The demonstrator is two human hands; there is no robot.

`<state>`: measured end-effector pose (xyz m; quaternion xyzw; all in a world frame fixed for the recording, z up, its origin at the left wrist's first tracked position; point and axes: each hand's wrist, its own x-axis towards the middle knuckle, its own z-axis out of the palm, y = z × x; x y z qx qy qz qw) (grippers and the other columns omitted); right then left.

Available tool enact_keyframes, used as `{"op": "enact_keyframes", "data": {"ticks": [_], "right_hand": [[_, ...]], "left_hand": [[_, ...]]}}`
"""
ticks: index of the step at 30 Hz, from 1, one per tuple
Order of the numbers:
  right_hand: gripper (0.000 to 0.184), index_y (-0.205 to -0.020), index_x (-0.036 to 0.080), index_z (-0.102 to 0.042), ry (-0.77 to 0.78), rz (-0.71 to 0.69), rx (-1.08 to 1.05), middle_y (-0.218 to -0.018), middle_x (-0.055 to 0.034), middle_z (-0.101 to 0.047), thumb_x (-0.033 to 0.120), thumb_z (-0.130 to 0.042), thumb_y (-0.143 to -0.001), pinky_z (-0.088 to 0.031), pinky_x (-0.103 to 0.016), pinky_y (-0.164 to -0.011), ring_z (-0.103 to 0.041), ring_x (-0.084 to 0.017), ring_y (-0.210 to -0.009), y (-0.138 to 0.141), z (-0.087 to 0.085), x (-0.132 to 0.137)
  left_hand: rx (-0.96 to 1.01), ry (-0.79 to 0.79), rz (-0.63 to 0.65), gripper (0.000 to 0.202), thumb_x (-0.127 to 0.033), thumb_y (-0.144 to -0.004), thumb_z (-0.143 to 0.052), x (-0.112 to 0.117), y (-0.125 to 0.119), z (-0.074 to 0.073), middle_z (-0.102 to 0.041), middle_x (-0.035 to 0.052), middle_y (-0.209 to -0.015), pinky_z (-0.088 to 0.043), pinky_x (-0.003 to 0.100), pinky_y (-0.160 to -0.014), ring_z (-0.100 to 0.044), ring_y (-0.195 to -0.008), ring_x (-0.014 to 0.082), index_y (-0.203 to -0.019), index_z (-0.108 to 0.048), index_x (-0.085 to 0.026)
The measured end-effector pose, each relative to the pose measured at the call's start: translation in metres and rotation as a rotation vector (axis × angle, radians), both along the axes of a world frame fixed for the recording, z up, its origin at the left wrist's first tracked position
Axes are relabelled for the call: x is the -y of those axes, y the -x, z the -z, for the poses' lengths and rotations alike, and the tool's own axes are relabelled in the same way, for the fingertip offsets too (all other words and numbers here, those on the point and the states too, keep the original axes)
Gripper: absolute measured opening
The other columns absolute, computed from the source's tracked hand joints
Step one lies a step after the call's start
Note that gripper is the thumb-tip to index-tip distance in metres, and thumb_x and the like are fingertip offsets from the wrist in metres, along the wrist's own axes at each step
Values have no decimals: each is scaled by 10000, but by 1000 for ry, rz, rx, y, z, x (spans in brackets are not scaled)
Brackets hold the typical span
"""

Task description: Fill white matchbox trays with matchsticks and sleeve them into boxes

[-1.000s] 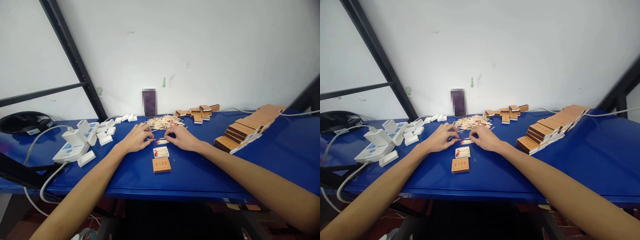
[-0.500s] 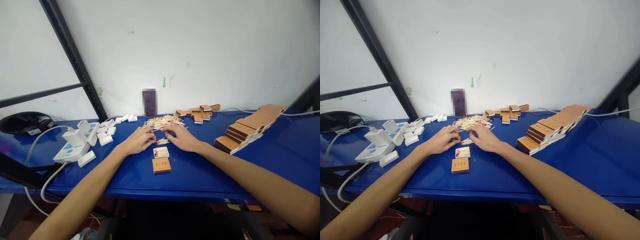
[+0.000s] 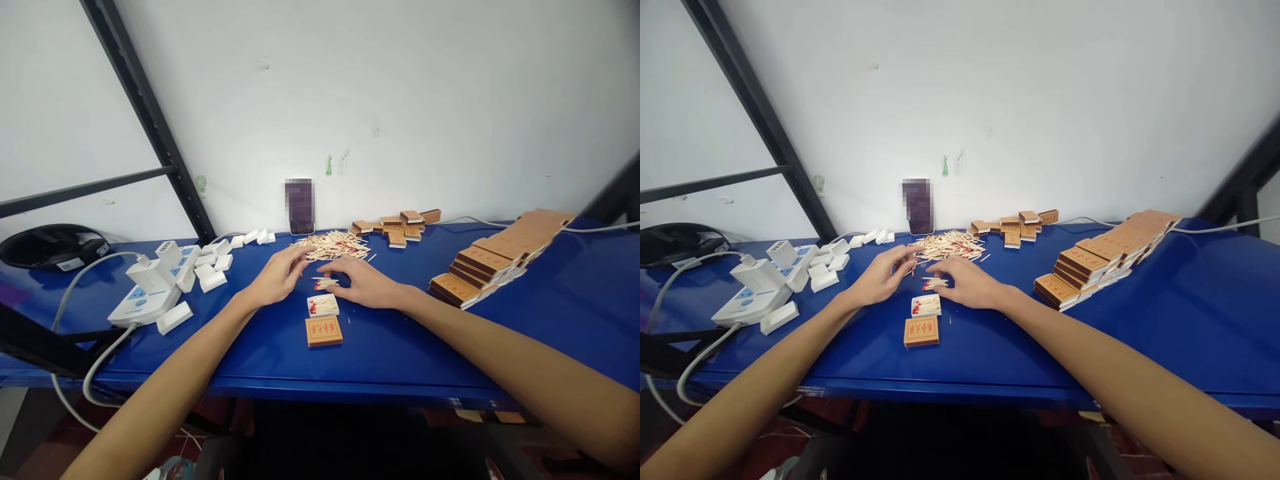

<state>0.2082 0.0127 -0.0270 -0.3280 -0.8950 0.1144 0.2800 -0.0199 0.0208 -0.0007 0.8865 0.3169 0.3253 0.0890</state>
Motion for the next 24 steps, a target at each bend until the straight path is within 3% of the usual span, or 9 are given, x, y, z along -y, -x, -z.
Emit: {"op": "enact_keyframes", "data": {"ticks": [3, 6, 9, 16, 21, 24], "right_hand": [[409, -1265, 195, -600, 1, 27, 23, -1092, -96, -662, 329, -607, -878, -438, -405, -899, -572, -244, -1014, 0, 1, -1], [314, -1152, 185, -675, -7, 39, 91, -1026, -112, -643, 349, -580, -902, -436, -410, -875, -559, -257, -1001, 0, -1, -3], [238, -1025, 179, -717, -2, 62, 105, -945, -103, -638, 316, -554, -920, -440, -387, -836, -567, -242, -946, 0, -4, -3], [162, -920, 179, -732, 30, 103, 82, -912, -79, -689, 260, -597, -884, -445, -347, -795, -608, -214, -869, 2, -6, -5], [172, -951, 177, -731, 48, 93, 86, -880, -64, -713, 235, -590, -871, -444, -306, -726, -615, -186, -790, -1, -8, -6], [197, -957, 167, -730, 156, 78, 84, -830, -52, -714, 271, -594, -861, -433, -279, -649, -598, -166, -717, -3, -12, -7]], "left_hand": [[118, 145, 36, 235, -270, -942, -484, 3, -7, 0, -664, 57, -905, -491, 302, -724, -601, -809, 165, -1065, -658, -171], [255, 407, 84, 207, -311, -863, -619, 4, -10, 2, -694, 53, -861, -524, 293, -717, -638, -750, 154, -972, -671, -142], [229, 512, 108, 214, -340, -806, -695, 6, -10, 1, -712, 52, -816, -527, 298, -748, -656, -771, 165, -872, -698, -137], [-46, 397, 206, 174, -348, -761, -741, 12, -6, -4, -673, 45, -888, -484, 318, -775, -610, -813, 163, -805, -735, -180], [-48, 311, 171, 205, -371, -829, -653, 13, -6, -5, -644, 44, -896, -466, 312, -757, -579, -813, 161, -862, -710, -176], [-18, 221, 75, 202, -338, -871, -584, 10, -6, -1, -640, 30, -851, -454, 300, -720, -566, -777, 156, -926, -685, -173]]}}
